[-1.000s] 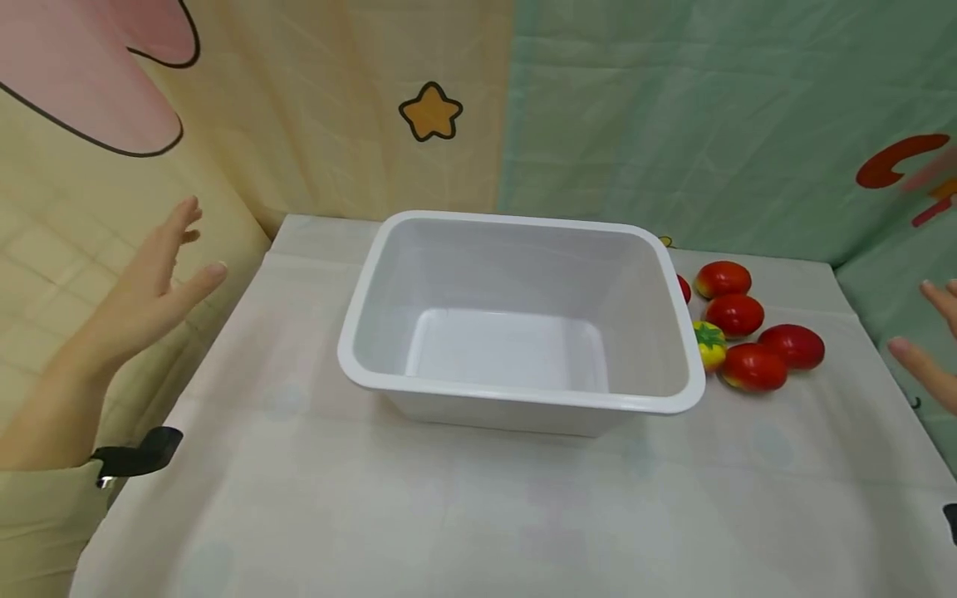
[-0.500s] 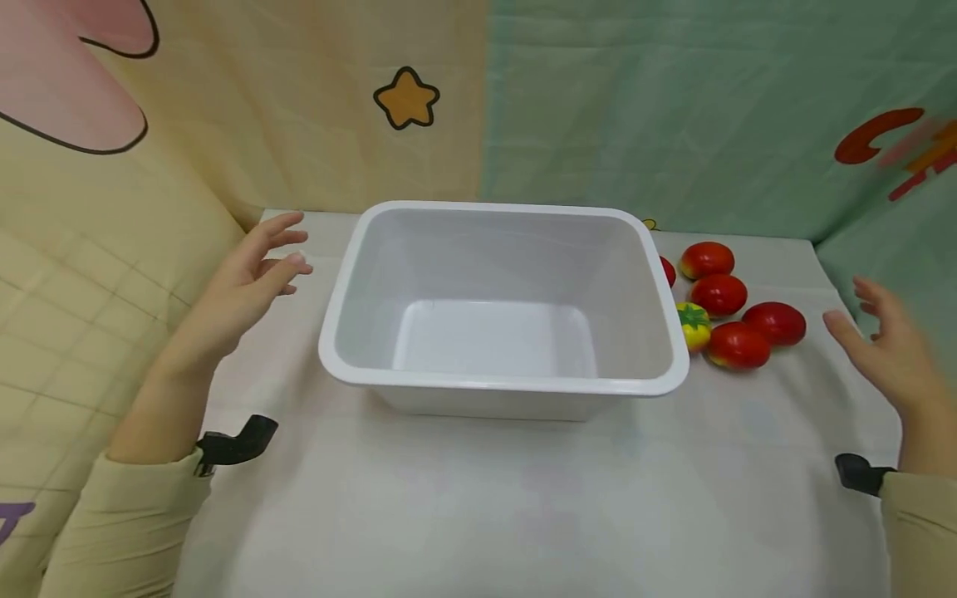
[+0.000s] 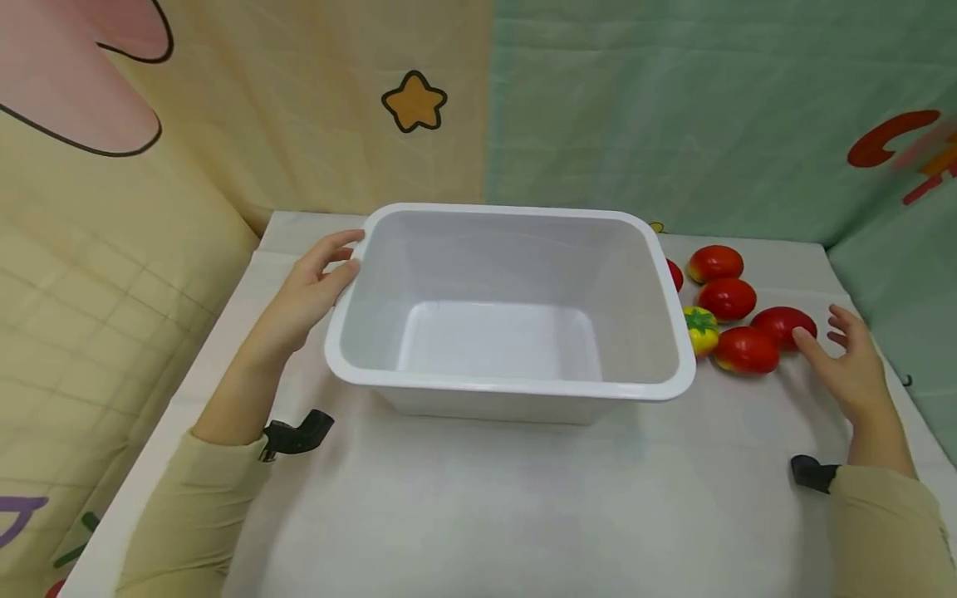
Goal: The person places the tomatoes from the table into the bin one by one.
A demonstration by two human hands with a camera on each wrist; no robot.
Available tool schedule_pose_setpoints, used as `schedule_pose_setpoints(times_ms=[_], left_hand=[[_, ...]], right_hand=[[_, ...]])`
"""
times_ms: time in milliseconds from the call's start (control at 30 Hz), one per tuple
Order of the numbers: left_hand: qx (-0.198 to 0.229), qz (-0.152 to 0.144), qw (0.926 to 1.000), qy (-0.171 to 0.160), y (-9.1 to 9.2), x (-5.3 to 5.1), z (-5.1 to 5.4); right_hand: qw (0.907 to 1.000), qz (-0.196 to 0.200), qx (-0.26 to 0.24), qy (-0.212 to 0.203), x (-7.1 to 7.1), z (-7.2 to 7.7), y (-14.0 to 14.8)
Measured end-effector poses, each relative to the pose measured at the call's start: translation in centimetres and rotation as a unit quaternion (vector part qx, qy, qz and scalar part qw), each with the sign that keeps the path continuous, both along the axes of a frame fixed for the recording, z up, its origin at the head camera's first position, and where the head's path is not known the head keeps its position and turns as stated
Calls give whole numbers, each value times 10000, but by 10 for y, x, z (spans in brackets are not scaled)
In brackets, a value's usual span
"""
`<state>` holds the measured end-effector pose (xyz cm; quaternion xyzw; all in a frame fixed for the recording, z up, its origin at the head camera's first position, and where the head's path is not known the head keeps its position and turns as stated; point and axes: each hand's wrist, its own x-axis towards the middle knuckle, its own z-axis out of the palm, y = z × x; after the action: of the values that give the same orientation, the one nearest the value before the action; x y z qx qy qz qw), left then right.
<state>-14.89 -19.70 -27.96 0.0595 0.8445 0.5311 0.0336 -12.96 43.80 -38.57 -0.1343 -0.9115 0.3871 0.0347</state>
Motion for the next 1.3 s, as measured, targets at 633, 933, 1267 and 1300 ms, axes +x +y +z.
schedule_pose_setpoints(times_ms=[633, 933, 1267, 1300], left_hand=[[215, 400, 9987, 225, 21, -12, -3], [638, 347, 9968, 323, 20, -13, -8], [795, 369, 9959, 242, 19, -12, -6], [795, 381, 9958, 240, 19, -11, -6]], right_hand=[[9985, 98, -185, -500, -17, -11, 10], [9977, 41, -96, -665, -16, -4, 4], [9977, -104, -143, -654, -19, -1, 5], [9977, -109, -123, -665, -20, 0, 6]])
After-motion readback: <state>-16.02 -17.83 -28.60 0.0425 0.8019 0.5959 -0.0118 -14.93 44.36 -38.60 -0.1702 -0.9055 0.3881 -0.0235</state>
